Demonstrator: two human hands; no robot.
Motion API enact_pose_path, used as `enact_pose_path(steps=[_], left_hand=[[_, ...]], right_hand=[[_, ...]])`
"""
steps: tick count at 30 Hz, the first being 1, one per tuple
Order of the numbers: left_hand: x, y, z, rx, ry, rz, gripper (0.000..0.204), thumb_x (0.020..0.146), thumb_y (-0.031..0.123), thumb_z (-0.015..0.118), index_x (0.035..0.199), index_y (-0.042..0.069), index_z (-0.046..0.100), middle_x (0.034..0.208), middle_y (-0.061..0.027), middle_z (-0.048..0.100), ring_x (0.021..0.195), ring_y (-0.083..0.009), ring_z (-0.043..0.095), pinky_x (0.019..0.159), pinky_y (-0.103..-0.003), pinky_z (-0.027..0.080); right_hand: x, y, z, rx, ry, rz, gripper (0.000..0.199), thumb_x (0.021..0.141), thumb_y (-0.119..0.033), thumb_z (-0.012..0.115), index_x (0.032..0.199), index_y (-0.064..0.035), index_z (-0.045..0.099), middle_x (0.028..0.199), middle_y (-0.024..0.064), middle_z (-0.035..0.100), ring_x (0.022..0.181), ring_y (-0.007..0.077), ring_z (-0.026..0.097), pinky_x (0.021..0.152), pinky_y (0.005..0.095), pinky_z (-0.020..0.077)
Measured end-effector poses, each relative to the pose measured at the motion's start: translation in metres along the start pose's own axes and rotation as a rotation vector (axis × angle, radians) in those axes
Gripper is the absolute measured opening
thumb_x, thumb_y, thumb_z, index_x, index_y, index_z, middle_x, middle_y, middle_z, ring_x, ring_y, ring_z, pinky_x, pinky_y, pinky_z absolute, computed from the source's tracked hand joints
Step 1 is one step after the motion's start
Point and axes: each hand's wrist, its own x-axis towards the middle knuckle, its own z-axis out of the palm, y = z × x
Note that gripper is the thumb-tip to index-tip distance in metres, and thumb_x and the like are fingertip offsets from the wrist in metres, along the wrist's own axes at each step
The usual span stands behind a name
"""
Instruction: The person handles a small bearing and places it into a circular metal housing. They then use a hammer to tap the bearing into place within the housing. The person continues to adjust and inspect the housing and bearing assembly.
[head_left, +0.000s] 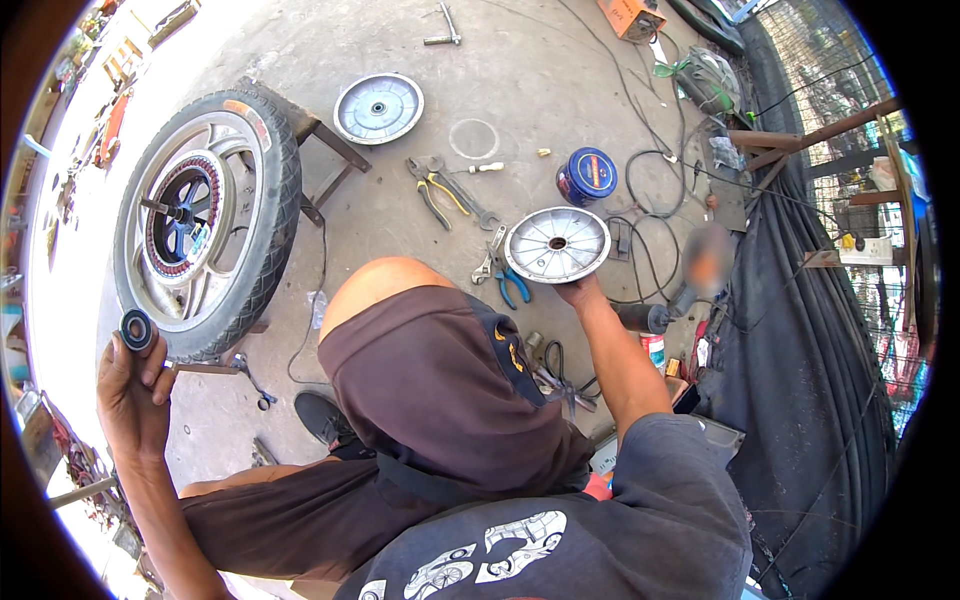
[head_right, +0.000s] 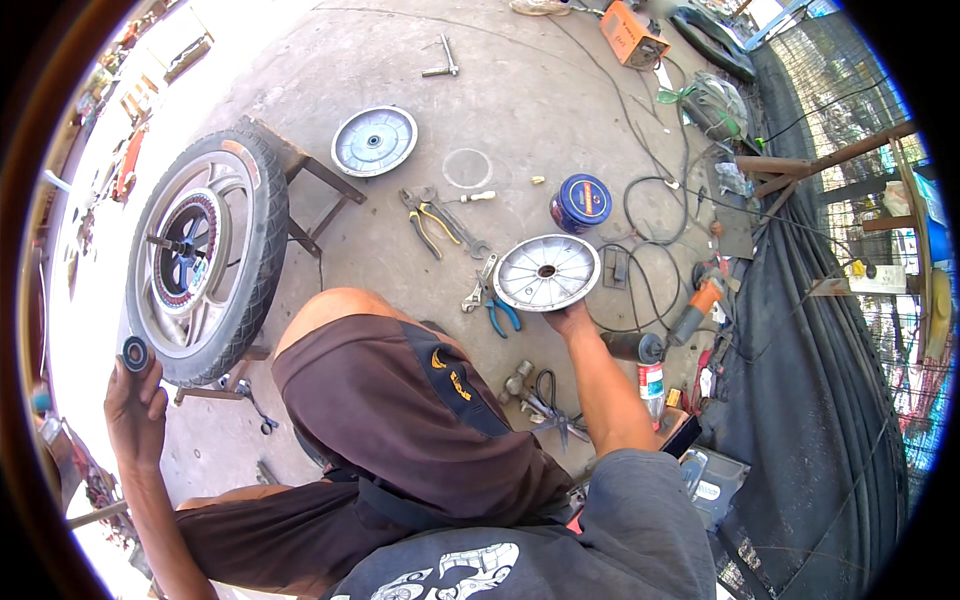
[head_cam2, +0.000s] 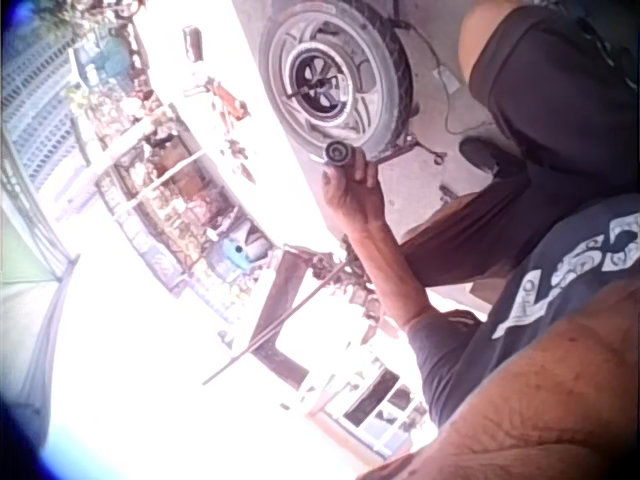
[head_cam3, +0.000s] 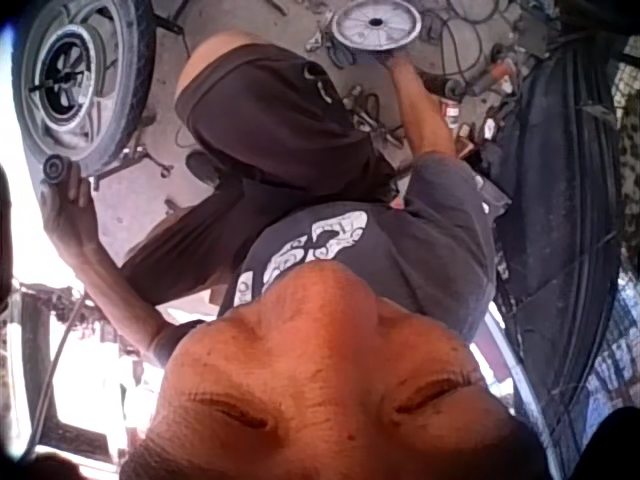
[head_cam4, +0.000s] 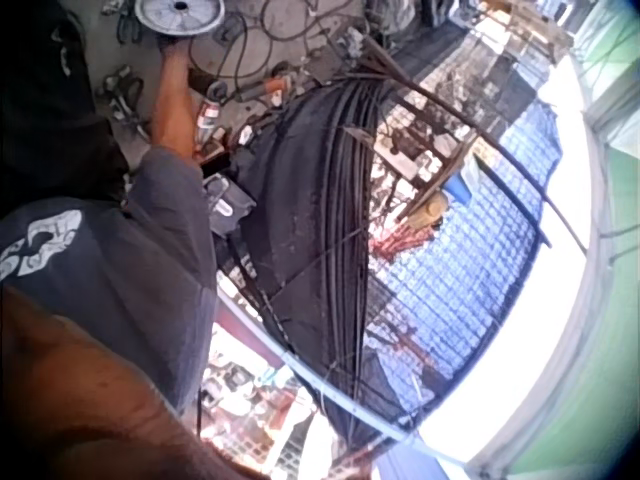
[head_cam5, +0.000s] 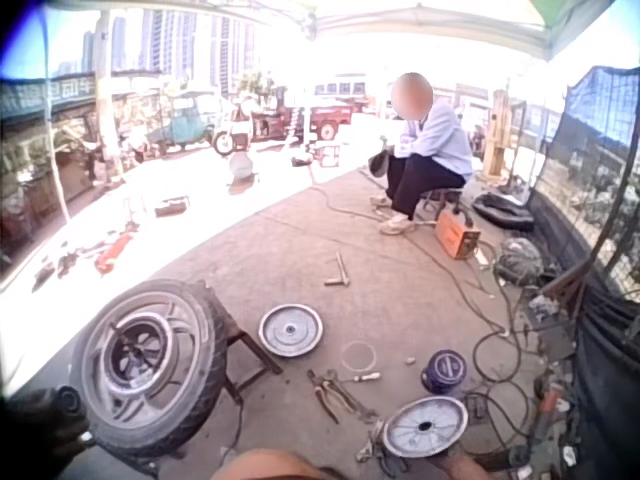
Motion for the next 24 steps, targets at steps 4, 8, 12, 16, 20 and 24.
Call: enact_pose_path(steps=[4, 8, 12, 16, 20, 24], left_hand=[[0.001, -0.002, 0.003, -0.002, 0.002, -0.001, 0.029, 0.103, 0.026, 0.054, 0.110, -0.002, 0.053, 0.093, -0.0044, 0.053, 0.068, -0.0068, 0.036, 0.049, -0.018, 0.032], [0.005, -0.004, 0.004, 0.001, -0.005, -0.007, 0.027, 0.102, 0.026, 0.055, 0.109, -0.001, 0.053, 0.092, -0.0043, 0.053, 0.068, -0.0068, 0.037, 0.049, -0.018, 0.032], [0.004, -0.002, 0.007, 0.010, 0.020, -0.008, 0.026, 0.101, 0.025, 0.056, 0.108, 0.000, 0.053, 0.092, -0.0042, 0.053, 0.068, -0.0068, 0.038, 0.049, -0.018, 0.033], [0.005, -0.002, 0.009, 0.009, 0.019, -0.013, 0.025, 0.101, 0.024, 0.057, 0.107, 0.001, 0.053, 0.092, -0.0040, 0.052, 0.068, -0.0068, 0.038, 0.050, -0.018, 0.034], [0.008, -0.003, 0.005, 0.003, -0.040, -0.013, 0.024, 0.101, 0.023, 0.058, 0.107, 0.000, 0.053, 0.093, -0.0038, 0.050, 0.068, -0.0063, 0.039, 0.051, -0.018, 0.034], [0.009, -0.003, 0.012, 0.020, -0.075, -0.025, 0.024, 0.101, 0.023, 0.057, 0.107, 0.001, 0.052, 0.092, -0.0037, 0.050, 0.068, -0.0059, 0.038, 0.051, -0.018, 0.034]], right_hand=[[0.016, 0.008, 0.006, 0.047, 0.046, 0.008, 0.037, 0.099, -0.035, 0.050, 0.128, -0.0141, 0.058, 0.129, 0.0040, 0.063, 0.119, 0.0214, 0.059, 0.107, 0.0426, 0.0458], [0.032, 0.007, 0.001, 0.071, 0.084, -0.001, 0.033, 0.100, -0.032, 0.051, 0.125, -0.0143, 0.060, 0.123, 0.0033, 0.066, 0.112, 0.0205, 0.064, 0.100, 0.0404, 0.0524], [0.032, 0.001, -0.013, -0.031, 0.240, 0.041, 0.031, 0.102, -0.032, 0.048, 0.124, -0.0156, 0.061, 0.120, 0.0042, 0.068, 0.106, 0.0193, 0.067, 0.094, 0.0394, 0.0562], [-0.004, -0.008, -0.026, -0.108, 0.502, 0.060, 0.037, 0.104, -0.033, 0.042, 0.127, -0.0102, 0.060, 0.129, 0.0086, 0.063, 0.117, 0.0226, 0.061, 0.098, 0.0453, 0.0530], [-0.046, -0.012, -0.007, -0.099, 0.580, 0.046, 0.067, 0.103, -0.050, 0.031, 0.146, 0.0013, 0.035, 0.151, 0.0196, 0.039, 0.137, 0.0348, 0.041, 0.113, 0.0547, 0.0328], [-0.064, -0.017, -0.011, -0.301, 0.586, 0.057, 0.089, 0.099, -0.059, 0.035, 0.151, 0.0102, 0.013, 0.157, 0.0269, 0.022, 0.142, 0.0435, 0.030, 0.116, 0.0566, 0.0248]])
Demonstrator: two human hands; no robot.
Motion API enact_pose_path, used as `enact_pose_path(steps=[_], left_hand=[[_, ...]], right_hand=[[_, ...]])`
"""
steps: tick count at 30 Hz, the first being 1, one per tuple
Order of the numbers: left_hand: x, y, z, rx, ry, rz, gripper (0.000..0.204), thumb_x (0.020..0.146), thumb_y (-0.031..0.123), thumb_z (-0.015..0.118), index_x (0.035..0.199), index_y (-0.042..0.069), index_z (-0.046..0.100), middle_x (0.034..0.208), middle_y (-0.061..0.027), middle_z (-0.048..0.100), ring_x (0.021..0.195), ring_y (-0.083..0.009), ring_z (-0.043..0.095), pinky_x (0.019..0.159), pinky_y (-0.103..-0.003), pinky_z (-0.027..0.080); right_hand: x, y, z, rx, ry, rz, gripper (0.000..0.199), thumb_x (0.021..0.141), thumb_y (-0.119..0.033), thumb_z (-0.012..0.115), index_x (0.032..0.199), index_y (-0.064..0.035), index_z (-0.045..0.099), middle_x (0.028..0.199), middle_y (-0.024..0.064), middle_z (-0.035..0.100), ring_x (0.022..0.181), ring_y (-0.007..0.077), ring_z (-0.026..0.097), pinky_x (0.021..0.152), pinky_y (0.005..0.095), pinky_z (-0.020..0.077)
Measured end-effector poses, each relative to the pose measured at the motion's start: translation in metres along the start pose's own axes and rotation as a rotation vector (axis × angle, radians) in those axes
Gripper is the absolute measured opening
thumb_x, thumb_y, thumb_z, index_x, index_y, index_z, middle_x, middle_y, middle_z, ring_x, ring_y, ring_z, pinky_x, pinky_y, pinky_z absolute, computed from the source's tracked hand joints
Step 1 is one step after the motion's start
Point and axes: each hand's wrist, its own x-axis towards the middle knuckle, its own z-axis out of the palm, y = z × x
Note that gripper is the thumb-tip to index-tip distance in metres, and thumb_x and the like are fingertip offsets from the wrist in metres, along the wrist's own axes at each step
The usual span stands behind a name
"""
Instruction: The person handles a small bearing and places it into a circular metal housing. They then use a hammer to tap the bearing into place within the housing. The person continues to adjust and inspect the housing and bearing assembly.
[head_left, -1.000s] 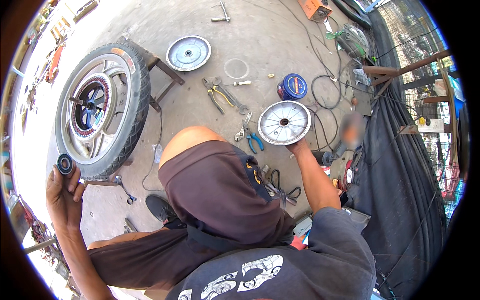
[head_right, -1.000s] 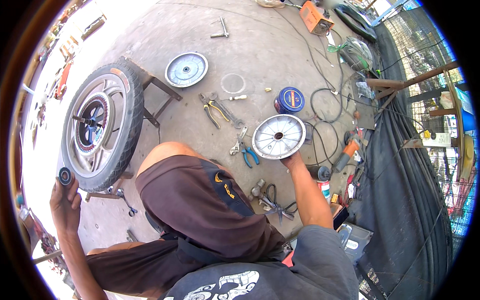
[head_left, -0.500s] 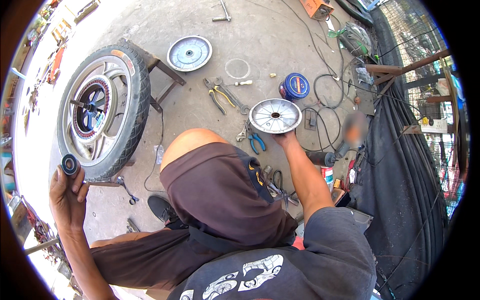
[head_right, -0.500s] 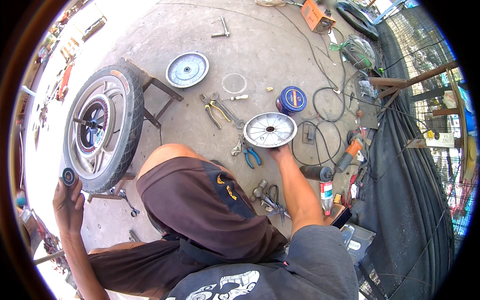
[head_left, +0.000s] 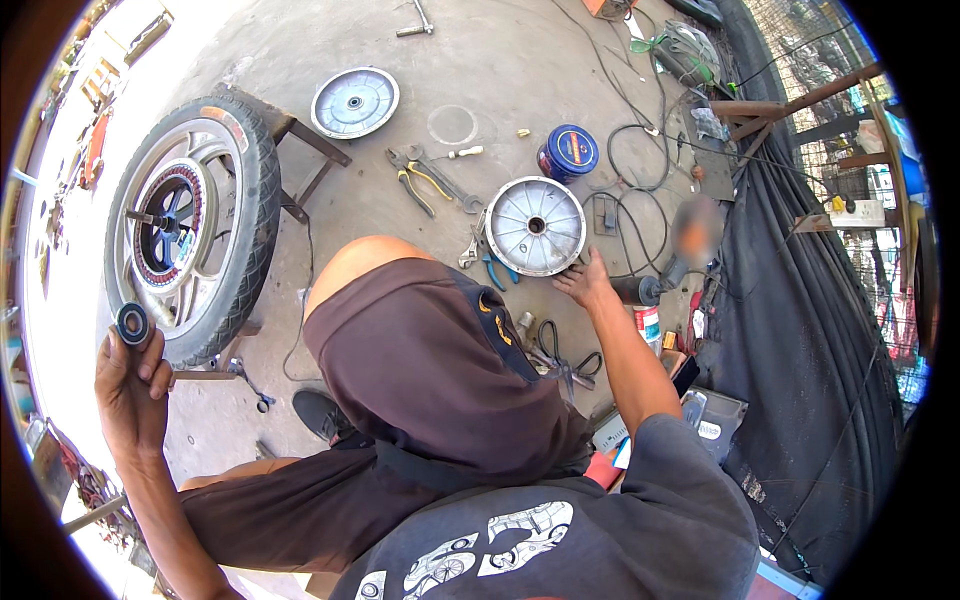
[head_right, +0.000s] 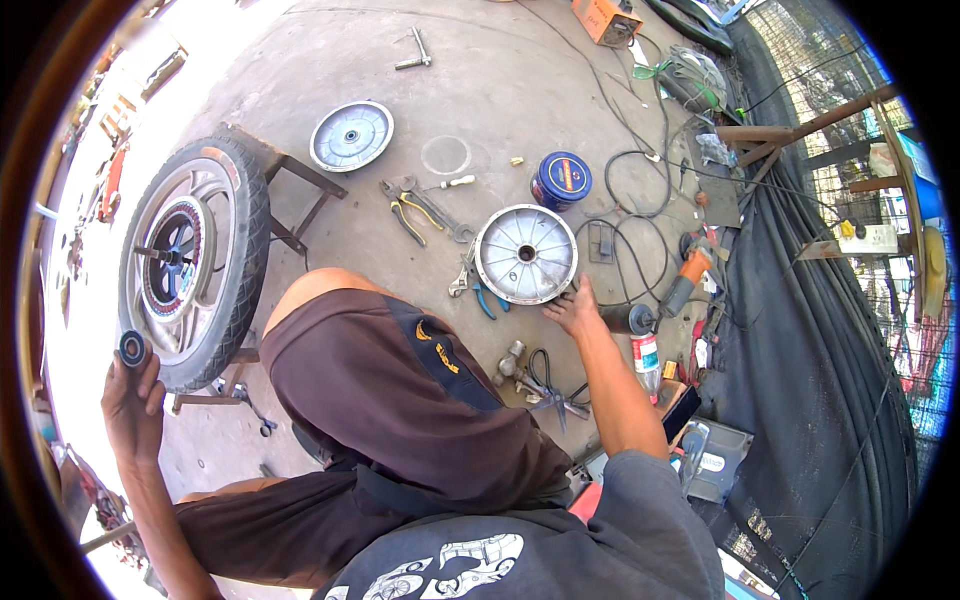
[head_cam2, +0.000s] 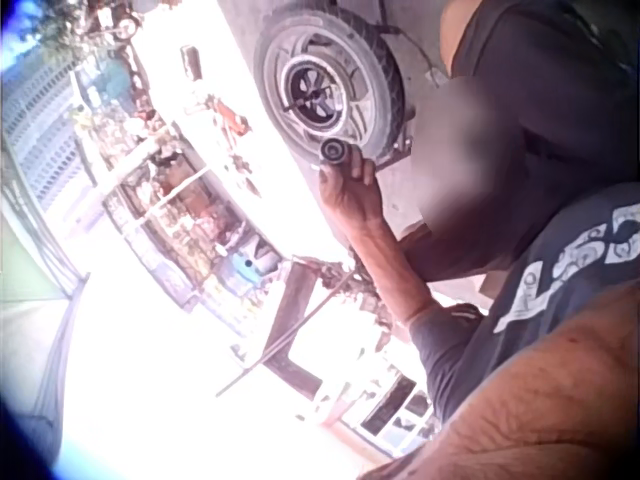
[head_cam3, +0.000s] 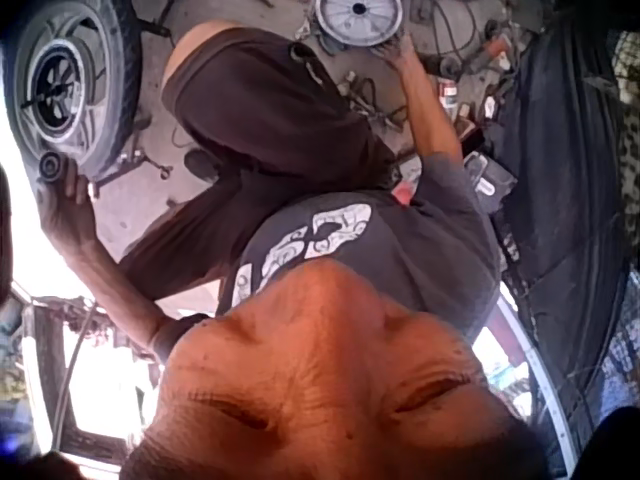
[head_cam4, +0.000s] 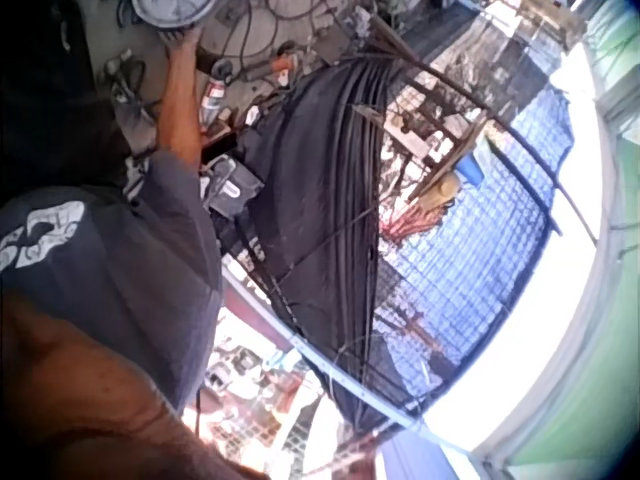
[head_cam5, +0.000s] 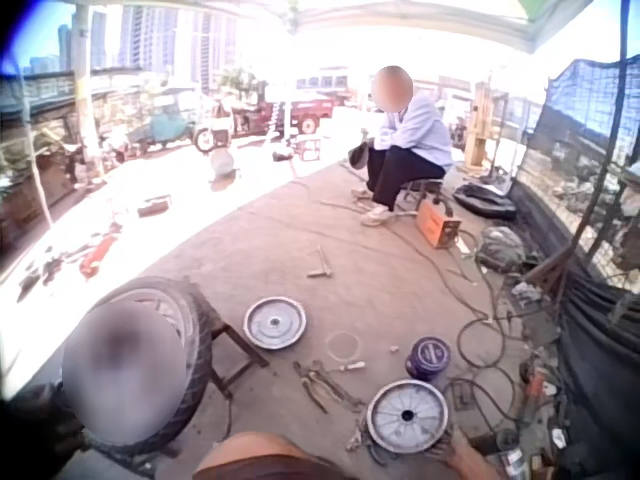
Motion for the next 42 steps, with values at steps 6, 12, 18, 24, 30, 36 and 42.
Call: enact_pose_path(steps=[6, 12, 18, 24, 30, 36, 42], left_hand=[[0.002, -0.001, 0.011, 0.008, -0.048, -0.017, 0.025, 0.101, 0.025, 0.056, 0.104, 0.002, 0.051, 0.089, -0.0024, 0.051, 0.067, -0.0057, 0.038, 0.051, -0.018, 0.034], [0.001, -0.001, 0.019, 0.027, -0.097, -0.021, 0.025, 0.101, 0.027, 0.057, 0.104, 0.002, 0.051, 0.087, -0.0012, 0.051, 0.066, -0.0056, 0.037, 0.050, -0.019, 0.033], [-0.006, -0.001, 0.014, 0.033, -0.090, 0.001, 0.027, 0.101, 0.029, 0.057, 0.103, 0.002, 0.052, 0.087, -0.0009, 0.050, 0.065, -0.0054, 0.037, 0.050, -0.019, 0.033], [-0.007, -0.001, 0.009, 0.031, -0.070, 0.006, 0.028, 0.102, 0.029, 0.056, 0.103, 0.001, 0.051, 0.086, -0.0016, 0.049, 0.065, -0.0056, 0.037, 0.049, -0.019, 0.033], [-0.006, -0.001, 0.009, 0.041, -0.089, 0.004, 0.028, 0.102, 0.028, 0.056, 0.102, 0.001, 0.051, 0.085, -0.0019, 0.049, 0.065, -0.0057, 0.037, 0.049, -0.019, 0.033], [-0.007, -0.002, 0.013, 0.036, -0.073, -0.002, 0.025, 0.101, 0.027, 0.057, 0.102, 0.002, 0.051, 0.087, -0.0019, 0.050, 0.066, -0.0059, 0.037, 0.050, -0.020, 0.033], [-0.009, 0.000, 0.016, 0.034, -0.079, -0.014, 0.026, 0.100, 0.027, 0.059, 0.102, 0.002, 0.051, 0.086, -0.0013, 0.051, 0.066, -0.0056, 0.037, 0.050, -0.020, 0.033]], right_hand=[[-0.017, 0.002, 0.004, -0.248, 0.168, -0.137, 0.077, 0.096, -0.047, 0.054, 0.151, -0.0018, 0.026, 0.150, 0.0269, 0.032, 0.128, 0.0414, 0.047, 0.104, 0.0544, 0.0432], [0.007, 0.009, 0.006, -0.342, 0.085, -0.147, 0.045, 0.096, -0.015, 0.055, 0.136, 0.0011, 0.042, 0.128, 0.0205, 0.053, 0.116, 0.0367, 0.057, 0.095, 0.0548, 0.0517], [0.018, 0.032, 0.023, -0.264, 0.049, -0.217, 0.033, 0.094, 0.005, 0.045, 0.127, 0.0035, 0.045, 0.119, 0.0180, 0.058, 0.098, 0.0328, 0.065, 0.084, 0.0504, 0.0592], [0.039, 0.047, 0.023, -0.192, -0.051, -0.216, 0.031, 0.093, 0.005, 0.047, 0.124, 0.0039, 0.049, 0.113, 0.0184, 0.061, 0.097, 0.0323, 0.064, 0.081, 0.0479, 0.0589], [0.041, 0.055, 0.042, -0.161, -0.013, -0.237, 0.028, 0.089, 0.006, 0.050, 0.117, 0.0071, 0.051, 0.109, 0.0203, 0.060, 0.094, 0.0326, 0.065, 0.075, 0.0472, 0.0602], [0.035, 0.056, 0.033, -0.167, 0.062, -0.241, 0.027, 0.093, 0.004, 0.050, 0.120, 0.0054, 0.051, 0.114, 0.0187, 0.060, 0.097, 0.0325, 0.064, 0.083, 0.0487, 0.0588], [0.037, 0.046, 0.018, -0.221, -0.005, -0.257, 0.029, 0.094, 0.002, 0.050, 0.123, 0.0051, 0.050, 0.119, 0.0187, 0.059, 0.101, 0.0315, 0.064, 0.085, 0.0472, 0.0586]])
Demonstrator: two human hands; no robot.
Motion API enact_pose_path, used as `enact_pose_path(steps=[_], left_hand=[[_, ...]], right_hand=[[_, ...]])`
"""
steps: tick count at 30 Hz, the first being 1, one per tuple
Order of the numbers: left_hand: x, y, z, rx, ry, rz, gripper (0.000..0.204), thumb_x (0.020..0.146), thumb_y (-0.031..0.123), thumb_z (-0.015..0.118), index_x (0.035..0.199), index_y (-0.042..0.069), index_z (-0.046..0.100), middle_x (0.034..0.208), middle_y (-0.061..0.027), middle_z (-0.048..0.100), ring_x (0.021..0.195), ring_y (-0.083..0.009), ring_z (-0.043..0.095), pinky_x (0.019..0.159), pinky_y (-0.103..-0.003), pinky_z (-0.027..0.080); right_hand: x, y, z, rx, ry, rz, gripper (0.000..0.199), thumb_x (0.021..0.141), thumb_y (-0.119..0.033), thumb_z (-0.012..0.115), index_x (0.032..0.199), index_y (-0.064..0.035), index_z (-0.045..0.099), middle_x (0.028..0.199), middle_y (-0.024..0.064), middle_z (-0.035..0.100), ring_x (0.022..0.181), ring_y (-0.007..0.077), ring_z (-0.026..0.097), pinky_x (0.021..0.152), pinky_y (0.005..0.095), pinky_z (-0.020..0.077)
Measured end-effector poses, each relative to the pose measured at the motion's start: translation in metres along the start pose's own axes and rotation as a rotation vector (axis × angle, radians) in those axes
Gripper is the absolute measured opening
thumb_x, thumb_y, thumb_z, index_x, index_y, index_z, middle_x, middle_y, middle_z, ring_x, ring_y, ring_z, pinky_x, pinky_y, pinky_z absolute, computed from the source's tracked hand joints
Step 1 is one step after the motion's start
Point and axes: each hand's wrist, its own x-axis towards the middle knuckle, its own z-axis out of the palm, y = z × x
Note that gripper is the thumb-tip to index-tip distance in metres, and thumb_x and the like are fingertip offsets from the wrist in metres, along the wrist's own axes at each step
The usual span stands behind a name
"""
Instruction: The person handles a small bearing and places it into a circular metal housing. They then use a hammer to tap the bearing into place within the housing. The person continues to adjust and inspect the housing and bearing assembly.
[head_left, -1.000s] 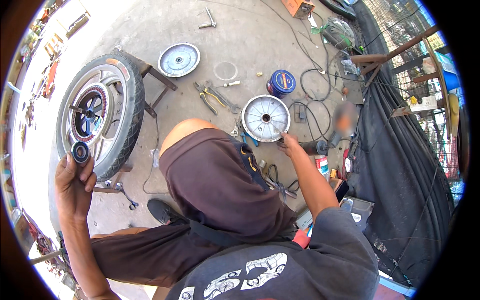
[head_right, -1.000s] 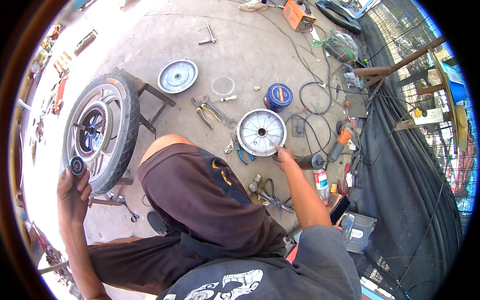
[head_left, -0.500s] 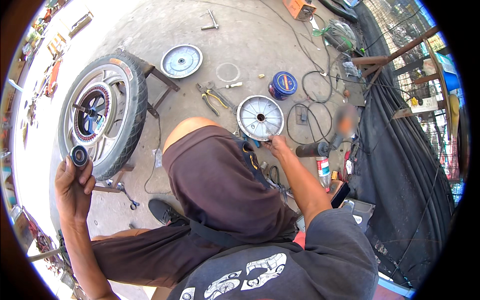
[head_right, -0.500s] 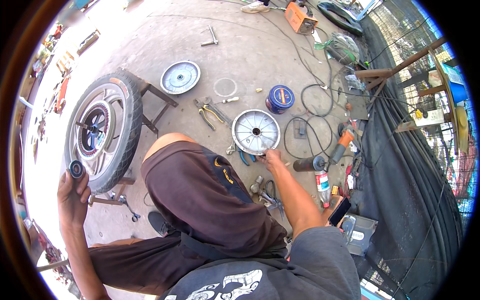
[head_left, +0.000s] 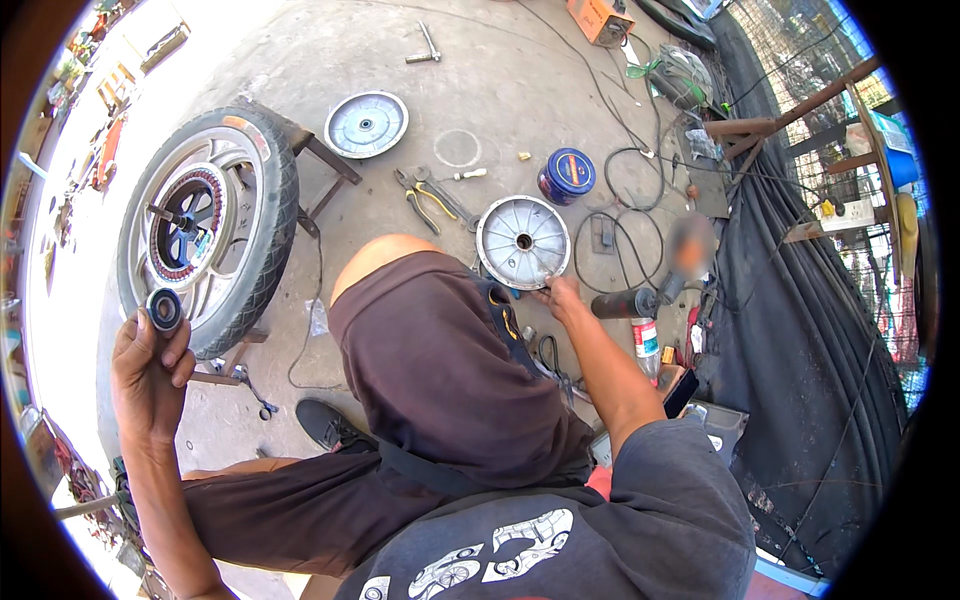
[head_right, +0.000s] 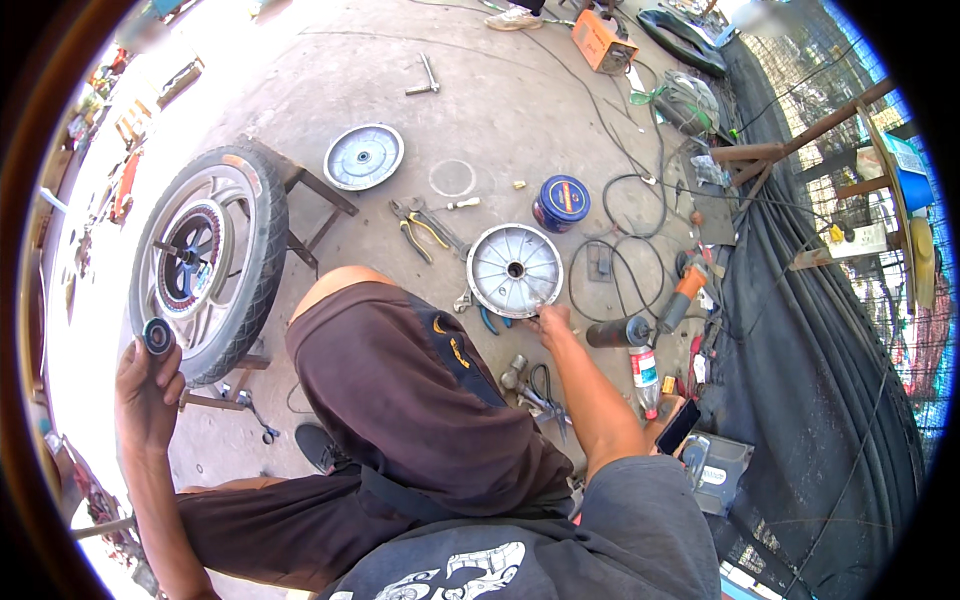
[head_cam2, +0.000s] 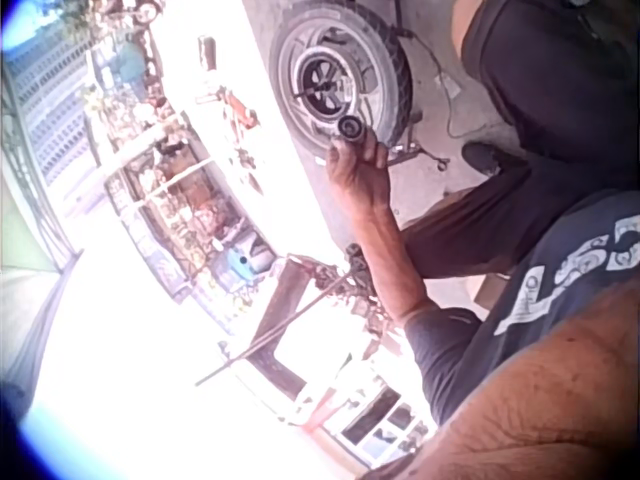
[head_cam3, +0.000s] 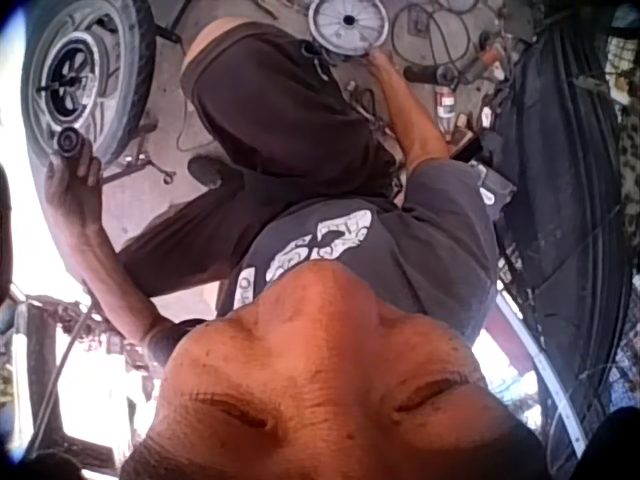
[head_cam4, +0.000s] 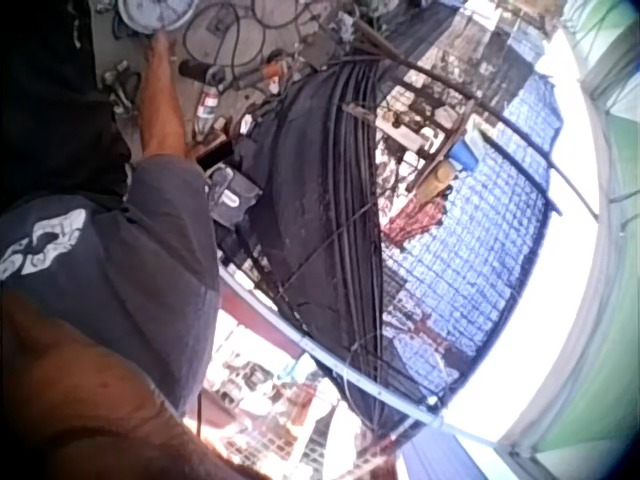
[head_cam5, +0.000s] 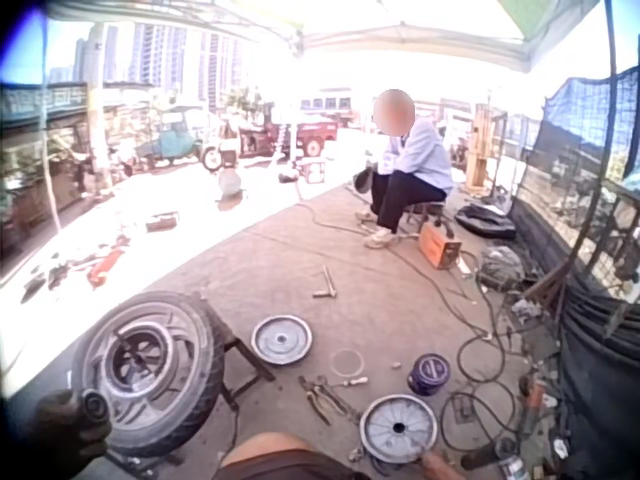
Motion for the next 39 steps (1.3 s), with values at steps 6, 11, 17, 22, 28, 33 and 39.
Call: enact_pose_path(steps=[6, 11, 17, 22, 28, 33, 39], left_hand=[[-0.008, 0.001, 0.005, 0.016, 0.031, -0.005, 0.026, 0.100, 0.026, 0.058, 0.102, 0.001, 0.051, 0.085, -0.0008, 0.050, 0.066, -0.0054, 0.039, 0.050, -0.020, 0.033], [0.001, 0.008, 0.021, -0.083, -0.003, -0.030, 0.022, 0.101, 0.024, 0.056, 0.099, 0.003, 0.050, 0.086, -0.0018, 0.047, 0.069, -0.0086, 0.040, 0.054, -0.024, 0.034], [0.003, 0.007, 0.010, -0.217, -0.179, 0.002, 0.024, 0.099, 0.027, 0.059, 0.100, 0.003, 0.054, 0.083, -0.0004, 0.047, 0.069, -0.0084, 0.037, 0.057, -0.024, 0.034], [0.002, 0.009, 0.021, -0.094, -0.127, 0.059, 0.022, 0.100, 0.025, 0.059, 0.098, 0.004, 0.055, 0.077, 0.0008, 0.046, 0.065, -0.0079, 0.037, 0.056, -0.024, 0.035], [-0.003, 0.008, 0.023, 0.267, -0.058, 0.230, 0.017, 0.098, 0.019, 0.062, 0.098, 0.003, 0.056, 0.078, 0.0009, 0.050, 0.061, -0.0068, 0.043, 0.056, -0.023, 0.038], [-0.002, 0.003, 0.023, 0.910, -0.097, 0.667, 0.011, 0.090, -0.001, 0.061, 0.099, 0.000, 0.055, 0.088, -0.0031, 0.046, 0.078, -0.0122, 0.050, 0.067, -0.028, 0.045], [-0.005, 0.006, 0.036, 1.147, -0.152, 0.789, 0.026, 0.075, -0.011, 0.065, 0.097, 0.001, 0.058, 0.093, -0.0130, 0.052, 0.081, -0.0334, 0.057, 0.070, -0.039, 0.047]], right_hand=[[-0.025, -0.013, -0.002, -0.190, 0.074, 0.002, 0.030, 0.096, -0.021, 0.060, 0.107, 0.0068, 0.057, 0.091, 0.0153, 0.067, 0.074, 0.0258, 0.070, 0.059, 0.0379, 0.0597], [-0.037, -0.014, -0.018, -0.371, 0.111, -0.116, 0.033, 0.097, -0.031, 0.060, 0.083, -0.0013, 0.055, 0.066, 0.0059, 0.057, 0.048, 0.0148, 0.056, 0.037, 0.0279, 0.0427], [-0.083, -0.060, 0.053, -0.396, -0.163, -0.323, 0.028, 0.096, -0.027, 0.059, 0.086, -0.0004, 0.058, 0.066, 0.0037, 0.055, 0.048, 0.0119, 0.051, 0.041, 0.0272, 0.0420], [-0.132, -0.120, 0.130, -0.526, -0.358, -0.561, 0.028, 0.095, -0.026, 0.061, 0.086, -0.0003, 0.062, 0.070, 0.0047, 0.061, 0.051, 0.0103, 0.053, 0.044, 0.0253, 0.0417], [-0.226, -0.185, 0.217, -0.535, -0.746, -0.767, 0.027, 0.092, -0.023, 0.065, 0.099, 0.0036, 0.067, 0.077, 0.0053, 0.066, 0.063, 0.0084, 0.057, 0.054, 0.0234, 0.0448], [-0.316, -0.219, 0.265, -0.597, -1.137, -0.980, 0.035, 0.083, -0.013, 0.074, 0.114, 0.0013, 0.067, 0.095, 0.0071, 0.070, 0.082, 0.0118, 0.061, 0.068, 0.0259, 0.0493], [-0.397, -0.225, 0.298, -0.887, -1.452, -1.244, 0.055, 0.073, -0.013, 0.081, 0.123, -0.0006, 0.063, 0.107, 0.0103, 0.070, 0.101, 0.0197, 0.063, 0.082, 0.0311, 0.0518]])
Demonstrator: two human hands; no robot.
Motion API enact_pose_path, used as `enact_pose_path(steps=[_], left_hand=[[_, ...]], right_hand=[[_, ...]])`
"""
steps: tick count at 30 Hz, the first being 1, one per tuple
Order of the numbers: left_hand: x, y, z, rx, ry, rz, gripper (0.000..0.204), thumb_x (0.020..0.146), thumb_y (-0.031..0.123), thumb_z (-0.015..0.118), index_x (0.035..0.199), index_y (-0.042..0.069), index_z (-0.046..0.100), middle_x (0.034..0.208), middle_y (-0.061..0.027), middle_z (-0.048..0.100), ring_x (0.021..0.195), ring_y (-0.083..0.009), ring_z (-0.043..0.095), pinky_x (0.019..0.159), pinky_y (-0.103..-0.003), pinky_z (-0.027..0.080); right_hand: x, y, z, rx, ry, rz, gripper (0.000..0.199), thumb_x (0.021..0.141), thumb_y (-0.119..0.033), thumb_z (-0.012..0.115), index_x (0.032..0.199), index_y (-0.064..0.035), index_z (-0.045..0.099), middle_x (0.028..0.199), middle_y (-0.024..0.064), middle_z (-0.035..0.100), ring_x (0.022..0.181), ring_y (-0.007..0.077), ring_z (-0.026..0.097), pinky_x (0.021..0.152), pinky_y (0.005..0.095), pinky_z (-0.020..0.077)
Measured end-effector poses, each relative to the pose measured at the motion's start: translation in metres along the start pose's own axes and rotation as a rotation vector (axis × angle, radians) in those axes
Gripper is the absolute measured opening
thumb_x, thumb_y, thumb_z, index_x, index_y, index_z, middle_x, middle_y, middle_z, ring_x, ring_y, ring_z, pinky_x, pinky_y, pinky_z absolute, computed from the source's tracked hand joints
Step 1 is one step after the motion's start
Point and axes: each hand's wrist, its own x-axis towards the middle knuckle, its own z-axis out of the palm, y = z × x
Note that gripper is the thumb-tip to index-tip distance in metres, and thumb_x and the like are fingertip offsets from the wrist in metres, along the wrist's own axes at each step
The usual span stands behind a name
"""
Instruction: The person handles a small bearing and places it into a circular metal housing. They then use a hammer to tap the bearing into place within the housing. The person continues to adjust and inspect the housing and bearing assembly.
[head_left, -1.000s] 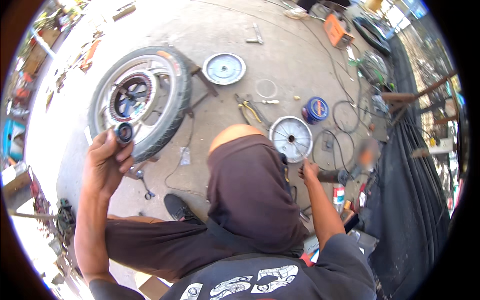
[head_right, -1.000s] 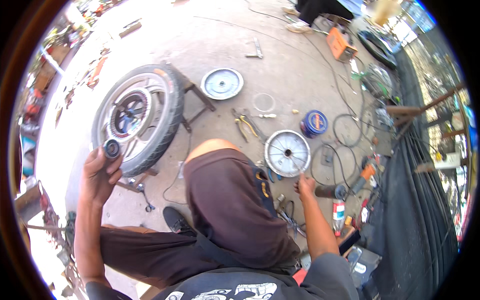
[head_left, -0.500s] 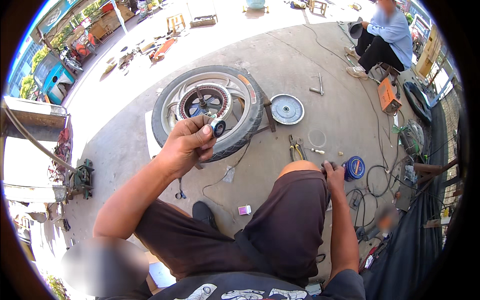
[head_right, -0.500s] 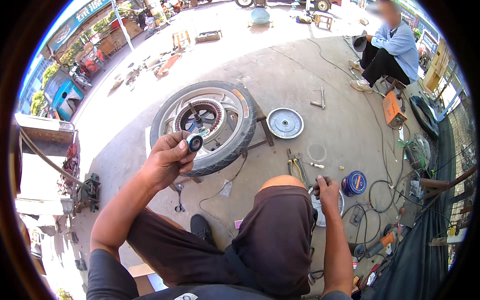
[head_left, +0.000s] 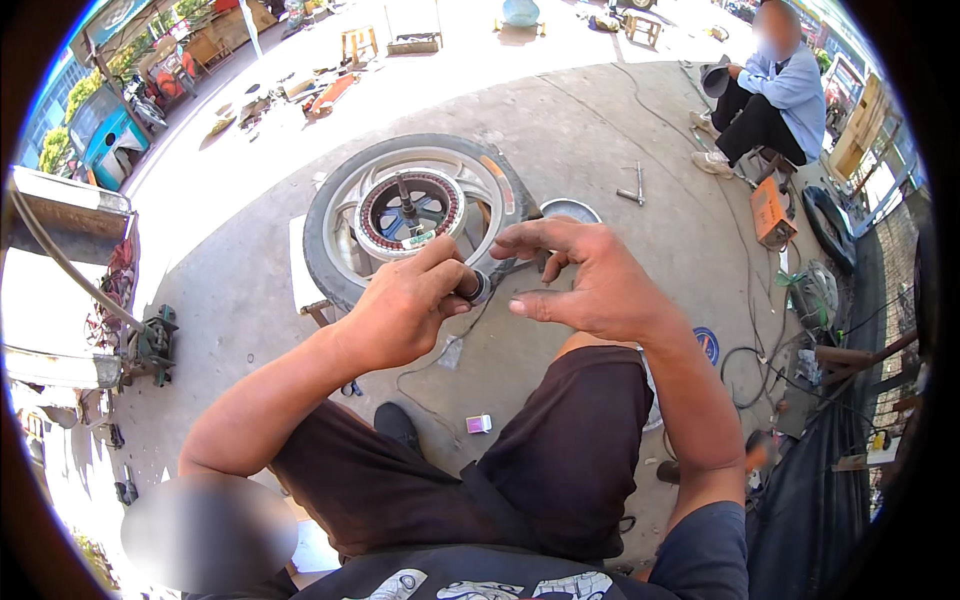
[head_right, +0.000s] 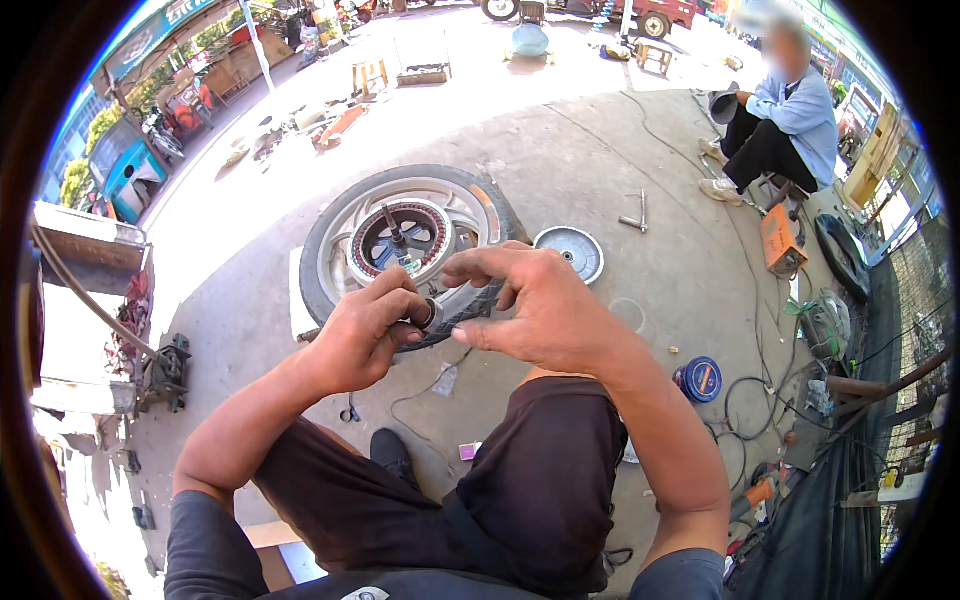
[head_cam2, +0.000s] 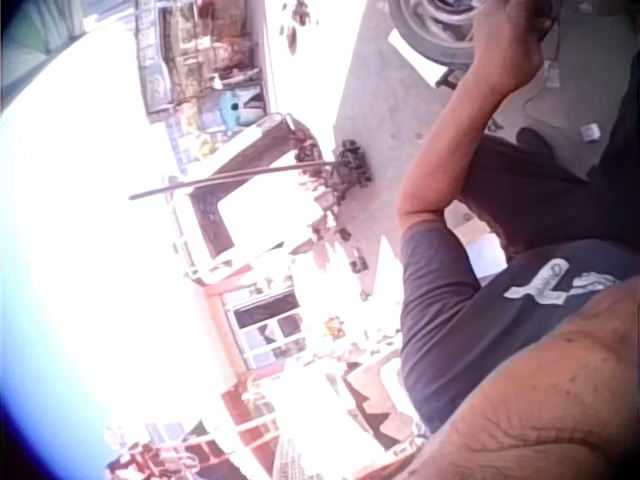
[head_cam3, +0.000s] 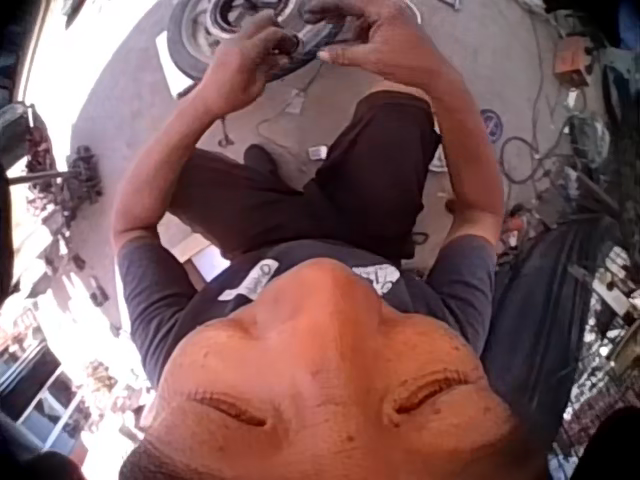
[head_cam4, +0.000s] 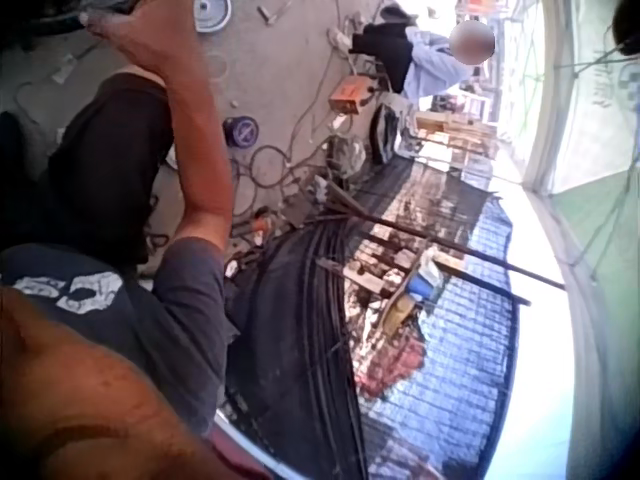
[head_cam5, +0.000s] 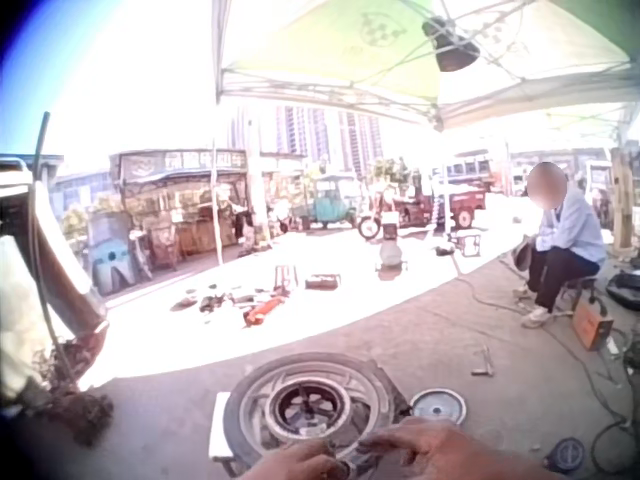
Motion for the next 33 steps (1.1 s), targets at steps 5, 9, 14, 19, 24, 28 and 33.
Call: enact_pose_path(steps=[5, 9, 14, 19, 24, 28, 33], left_hand=[[0.002, 0.003, 0.002, 0.188, -0.004, 0.111, 0.019, 0.078, 0.004, 0.069, 0.095, 0.004, 0.061, 0.092, -0.0110, 0.051, 0.078, -0.0317, 0.062, 0.062, -0.043, 0.049], [0.000, -0.003, 0.002, 0.257, -0.045, 0.176, 0.021, 0.076, 0.004, 0.069, 0.095, 0.006, 0.062, 0.096, -0.0094, 0.052, 0.076, -0.0301, 0.062, 0.056, -0.042, 0.050], [0.001, -0.002, 0.004, 0.238, -0.082, 0.166, 0.025, 0.073, -0.001, 0.068, 0.097, 0.004, 0.064, 0.102, -0.0100, 0.058, 0.080, -0.0309, 0.065, 0.059, -0.041, 0.052], [0.001, -0.004, 0.005, 0.230, -0.083, 0.169, 0.022, 0.075, 0.002, 0.067, 0.097, 0.005, 0.063, 0.101, -0.0085, 0.056, 0.079, -0.0296, 0.064, 0.057, -0.041, 0.051], [-0.001, -0.001, 0.000, 0.150, -0.040, 0.113, 0.025, 0.079, 0.003, 0.071, 0.103, 0.004, 0.065, 0.101, -0.0103, 0.058, 0.081, -0.0323, 0.065, 0.064, -0.042, 0.052], [-0.001, 0.000, -0.001, 0.061, 0.022, -0.006, 0.031, 0.078, -0.002, 0.073, 0.108, 0.002, 0.064, 0.101, -0.0114, 0.056, 0.084, -0.0309, 0.063, 0.071, -0.040, 0.051], [-0.010, -0.005, -0.005, -0.029, 0.025, -0.116, 0.033, 0.078, -0.009, 0.069, 0.109, 0.000, 0.062, 0.099, -0.0090, 0.054, 0.078, -0.0175, 0.057, 0.068, -0.029, 0.046]], right_hand=[[0.015, 0.001, 0.013, -0.079, -0.093, -0.066, 0.059, 0.068, -0.012, 0.082, 0.123, -0.0005, 0.062, 0.109, 0.0169, 0.069, 0.106, 0.0300, 0.064, 0.091, 0.0386, 0.0512], [0.020, 0.005, 0.017, -0.093, -0.113, -0.059, 0.056, 0.069, -0.013, 0.082, 0.121, -0.0019, 0.063, 0.106, 0.0190, 0.068, 0.103, 0.0323, 0.064, 0.089, 0.0401, 0.0510], [0.024, 0.011, 0.017, -0.264, -0.183, -0.152, 0.044, 0.072, -0.019, 0.080, 0.109, -0.0028, 0.063, 0.093, 0.0180, 0.064, 0.092, 0.0352, 0.062, 0.082, 0.0427, 0.0501], [0.026, 0.011, 0.020, -0.321, -0.205, -0.156, 0.041, 0.072, -0.020, 0.080, 0.104, -0.0018, 0.062, 0.090, 0.0176, 0.063, 0.089, 0.0362, 0.062, 0.080, 0.0438, 0.0501], [0.024, 0.012, 0.020, -0.239, -0.130, -0.131, 0.047, 0.070, -0.019, 0.079, 0.109, 0.0001, 0.062, 0.097, 0.0194, 0.069, 0.094, 0.0348, 0.066, 0.083, 0.0399, 0.0521], [0.009, 0.027, 0.004, -0.116, -0.001, 0.034, 0.056, 0.069, -0.018, 0.079, 0.117, 0.0039, 0.061, 0.102, 0.0181, 0.071, 0.092, 0.0274, 0.069, 0.082, 0.0342, 0.0536], [-0.038, 0.088, -0.033, -0.057, 0.242, 0.272, 0.058, 0.072, -0.014, 0.079, 0.122, 0.0084, 0.059, 0.102, 0.0120, 0.071, 0.085, 0.0149, 0.065, 0.079, 0.0294, 0.0520]])
